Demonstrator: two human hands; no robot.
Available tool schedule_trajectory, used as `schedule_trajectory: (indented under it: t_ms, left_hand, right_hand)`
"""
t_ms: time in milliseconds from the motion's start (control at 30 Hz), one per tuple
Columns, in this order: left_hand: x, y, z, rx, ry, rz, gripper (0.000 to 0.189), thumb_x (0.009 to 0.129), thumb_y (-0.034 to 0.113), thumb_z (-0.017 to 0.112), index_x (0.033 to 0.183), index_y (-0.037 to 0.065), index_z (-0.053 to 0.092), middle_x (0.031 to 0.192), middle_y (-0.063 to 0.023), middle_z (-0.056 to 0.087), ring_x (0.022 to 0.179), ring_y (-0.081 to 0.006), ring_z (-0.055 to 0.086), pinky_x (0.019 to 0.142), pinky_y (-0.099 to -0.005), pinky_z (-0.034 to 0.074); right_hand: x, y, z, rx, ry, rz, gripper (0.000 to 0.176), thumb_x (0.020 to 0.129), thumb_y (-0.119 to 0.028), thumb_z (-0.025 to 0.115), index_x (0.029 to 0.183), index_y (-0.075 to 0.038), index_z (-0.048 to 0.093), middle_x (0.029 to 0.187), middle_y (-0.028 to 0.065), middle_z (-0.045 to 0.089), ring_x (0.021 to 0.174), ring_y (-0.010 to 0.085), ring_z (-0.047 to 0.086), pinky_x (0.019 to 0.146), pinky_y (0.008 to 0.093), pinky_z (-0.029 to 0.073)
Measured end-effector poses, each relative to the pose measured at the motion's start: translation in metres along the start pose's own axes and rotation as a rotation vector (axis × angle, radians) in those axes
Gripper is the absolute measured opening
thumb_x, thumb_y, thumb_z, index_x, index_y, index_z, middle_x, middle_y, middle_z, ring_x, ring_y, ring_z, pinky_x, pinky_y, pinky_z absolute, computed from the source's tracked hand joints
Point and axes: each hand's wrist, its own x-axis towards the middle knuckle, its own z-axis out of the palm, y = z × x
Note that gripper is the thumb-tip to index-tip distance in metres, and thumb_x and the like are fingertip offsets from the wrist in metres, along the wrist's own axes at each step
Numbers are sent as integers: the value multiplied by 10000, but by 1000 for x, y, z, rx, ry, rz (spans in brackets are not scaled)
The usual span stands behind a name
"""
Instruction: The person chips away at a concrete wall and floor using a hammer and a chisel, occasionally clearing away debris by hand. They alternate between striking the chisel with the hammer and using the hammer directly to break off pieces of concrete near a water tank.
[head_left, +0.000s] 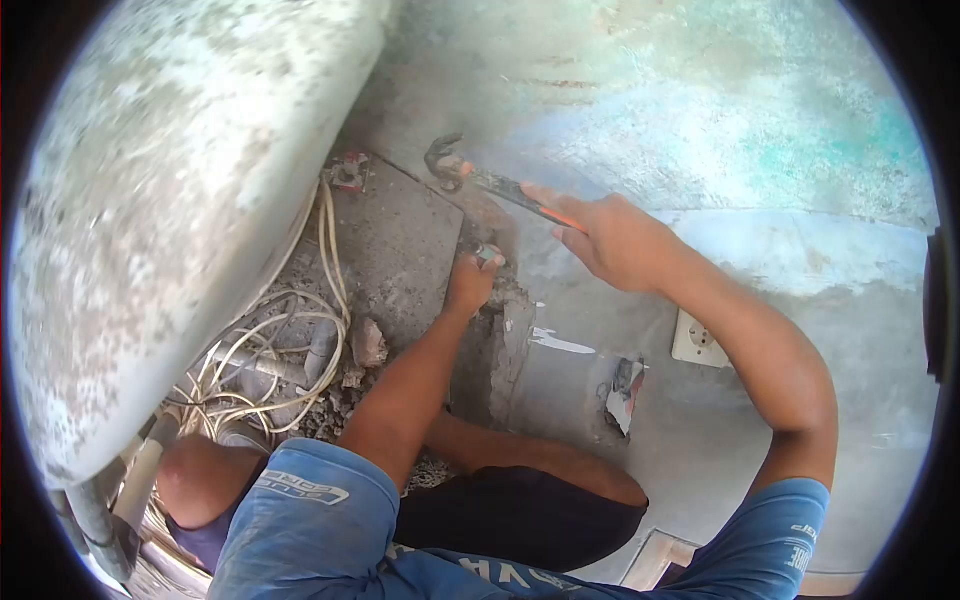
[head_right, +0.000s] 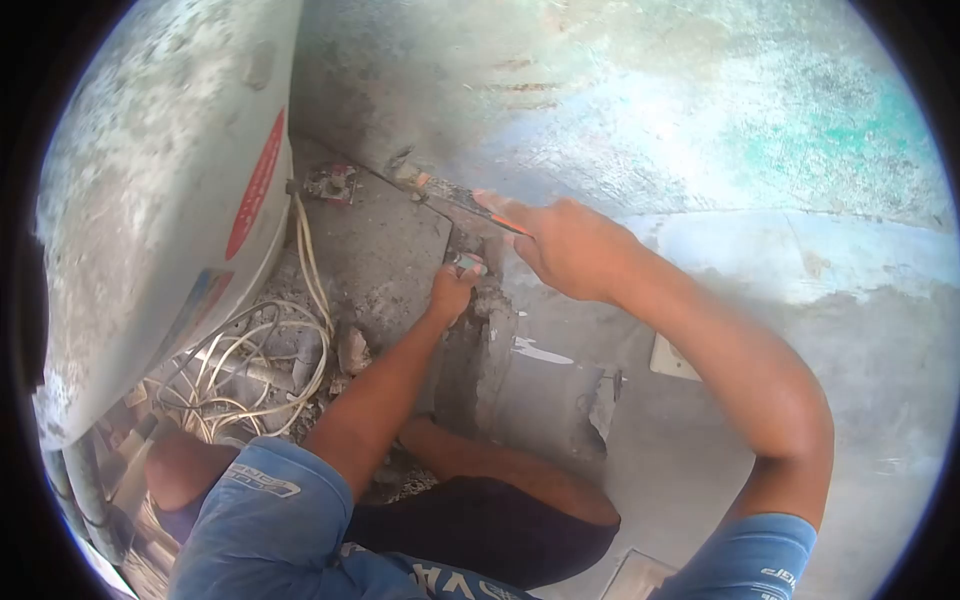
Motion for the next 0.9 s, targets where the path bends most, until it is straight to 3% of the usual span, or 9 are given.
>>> schedule_trajectory:
  t_ms: [67,200,267,400,500,567,667,800,900]
  left_hand:
    - [2,-21,4,87,79,57,251,830,279,690,986,83,692,849,-166,665,769,-311,635,717,-386,474]
    - [-11,21,-5,198,-19,20,219,901,206,630,988,6,650,851,-89,667,790,-169,616,731,-323,467]
    - [-10,34,-5,422,6,-94,359,822,330,703,978,8,672,868,-199,675,818,-339,653,730,-408,484]
    - [9,14,-1,358,7,-43,376,822,336,702,954,-16,669,877,-202,679,841,-351,657,743,-408,487]
    - [17,0,0,190,-8,33,349,828,309,701,965,-11,675,900,-203,684,849,-343,662,753,-397,491]
    - [16,0,-1,154,-33,57,329,835,277,695,988,-14,675,916,-205,687,852,-338,667,757,-381,492]
    - [12,9,-1,161,-50,55,312,838,252,695,1003,-13,676,906,-202,689,836,-314,674,748,-365,490]
    - [-2,25,2,168,-86,38,305,838,246,702,1006,-8,674,892,-183,698,816,-282,676,736,-363,488]
    - [1,24,7,503,3,-86,284,851,224,695,1014,-7,670,877,-159,702,775,-234,663,720,-354,484]
  right_hand:
    - [-4,-4,9,151,120,17,545,944,-156,496,1461,-219,335,617,209,572,575,394,570,620,465,469]
    - [6,6,41,130,54,-1,537,944,-163,502,1455,-225,348,615,212,569,582,398,579,630,464,472]
    - [16,19,61,-54,-3,-90,526,945,-166,504,1449,-210,359,651,231,582,618,404,594,648,466,474]
    - [27,-8,28,-80,-74,-2,524,948,-171,504,1450,-189,356,711,250,602,684,418,608,675,476,475]
    - [25,-35,-16,31,71,65,522,945,-163,504,1446,-173,357,807,284,617,771,440,615,712,482,479]
    - [26,-36,-26,143,402,-91,553,936,-141,485,1461,-172,312,839,272,635,761,452,610,702,517,485]
    - [36,-19,3,230,584,-225,569,936,-135,482,1470,-176,290,822,268,636,759,455,607,707,514,484]
    - [32,38,62,-250,-280,134,575,939,-155,465,1479,-223,280,992,242,649,873,428,632,786,490,512]
    - [7,50,61,-150,-173,125,550,946,-171,453,1472,-229,301,1057,240,635,926,416,633,811,482,520]
